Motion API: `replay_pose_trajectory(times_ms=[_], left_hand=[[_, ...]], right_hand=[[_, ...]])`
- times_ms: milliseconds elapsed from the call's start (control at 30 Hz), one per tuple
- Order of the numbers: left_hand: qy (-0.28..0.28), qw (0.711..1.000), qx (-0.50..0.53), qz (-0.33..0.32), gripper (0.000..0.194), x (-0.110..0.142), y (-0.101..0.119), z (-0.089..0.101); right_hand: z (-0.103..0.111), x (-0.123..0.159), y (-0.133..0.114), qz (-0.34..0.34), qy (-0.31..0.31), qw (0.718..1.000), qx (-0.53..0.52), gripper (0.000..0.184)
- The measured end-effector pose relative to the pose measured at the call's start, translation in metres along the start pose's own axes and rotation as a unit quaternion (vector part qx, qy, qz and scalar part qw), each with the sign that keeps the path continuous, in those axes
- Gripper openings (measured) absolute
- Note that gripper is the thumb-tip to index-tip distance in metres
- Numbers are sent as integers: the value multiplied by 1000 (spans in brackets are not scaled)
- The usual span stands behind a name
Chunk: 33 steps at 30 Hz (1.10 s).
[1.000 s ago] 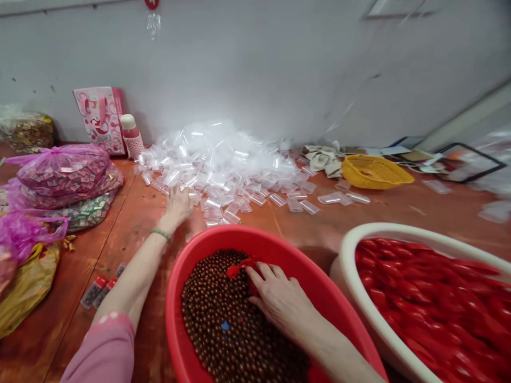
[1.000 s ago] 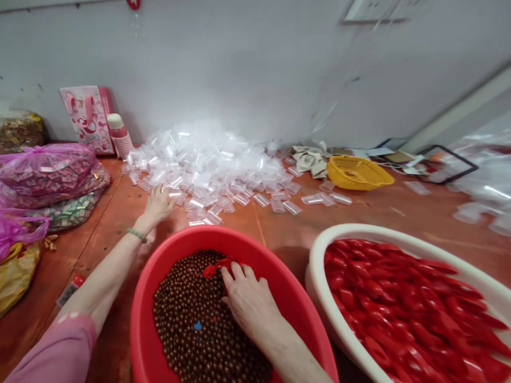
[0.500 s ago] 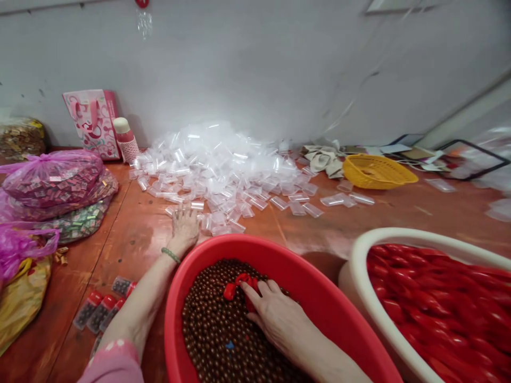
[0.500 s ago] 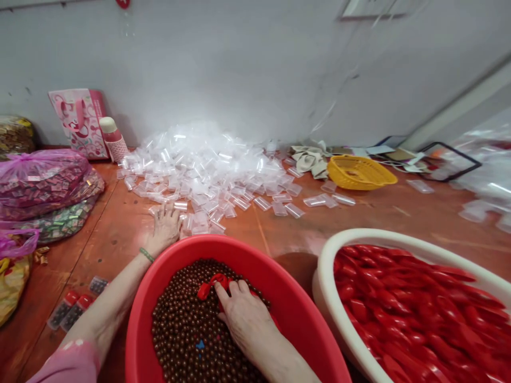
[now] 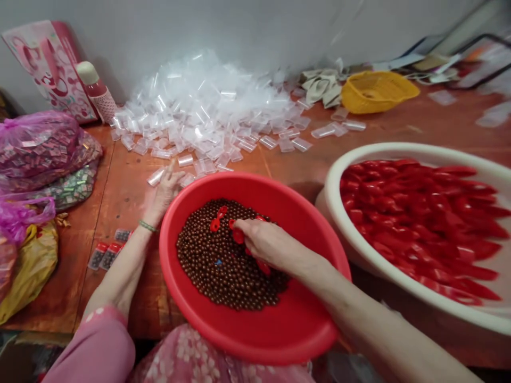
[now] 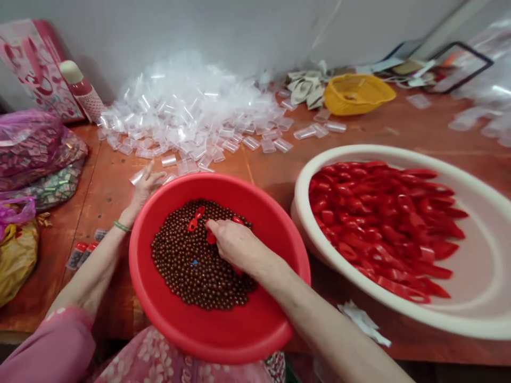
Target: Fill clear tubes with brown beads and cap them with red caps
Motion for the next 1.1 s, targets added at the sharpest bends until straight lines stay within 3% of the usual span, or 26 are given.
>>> replay_pose_trajectory(times_ms=[133,200,267,433,533,600,667,767,833,933,1000,1100], left_hand=[[77,993,87,-4,36,15,8,39],[101,982,155,-24,41,32,26,58],[87,973,208,-43,47,51,51,67],[-90,981,160,-56,49,85,113,38],[-164,957,226,-75,45,95,128,13],[-183,918,348,-47,46,98,126,0],[-175,866,469,1,49,101,120,-7],[-150,808,568,41,45,105,114,-10],[-136,784,604,49,43,108,113,-10],[-132,749,645,68,45,110,111,-13],[-123,743,653,84,46,110,107,-15],[-75,753,644,112,44,109,95,-15]], right_hand=[[11,7,8,-17,30,999,-5,21],[12,8,17,-33,47,998,1,21],[12,7,27,-51,56,997,8,22],[28,12,32,-70,135,988,30,20],[35,16,2,66,145,979,-124,28],[30,15,-21,170,81,934,-302,21],[26,12,-32,188,58,880,-432,18],[22,7,-37,173,93,820,-537,29],[21,6,-39,176,124,804,-554,31],[25,5,-45,195,146,828,-505,23],[32,4,-43,190,159,881,-403,21],[42,-3,-32,124,145,973,-133,22]])
Point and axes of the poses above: each hand's wrist, its own x-axis away from the middle knuckle, its own z-axis out of the back of the hand, y = z × x, the point moved 8 cm from there along -x, towards the middle knuckle, and after that the axes turned 11 degrees about -y, right-handed, at the moved point
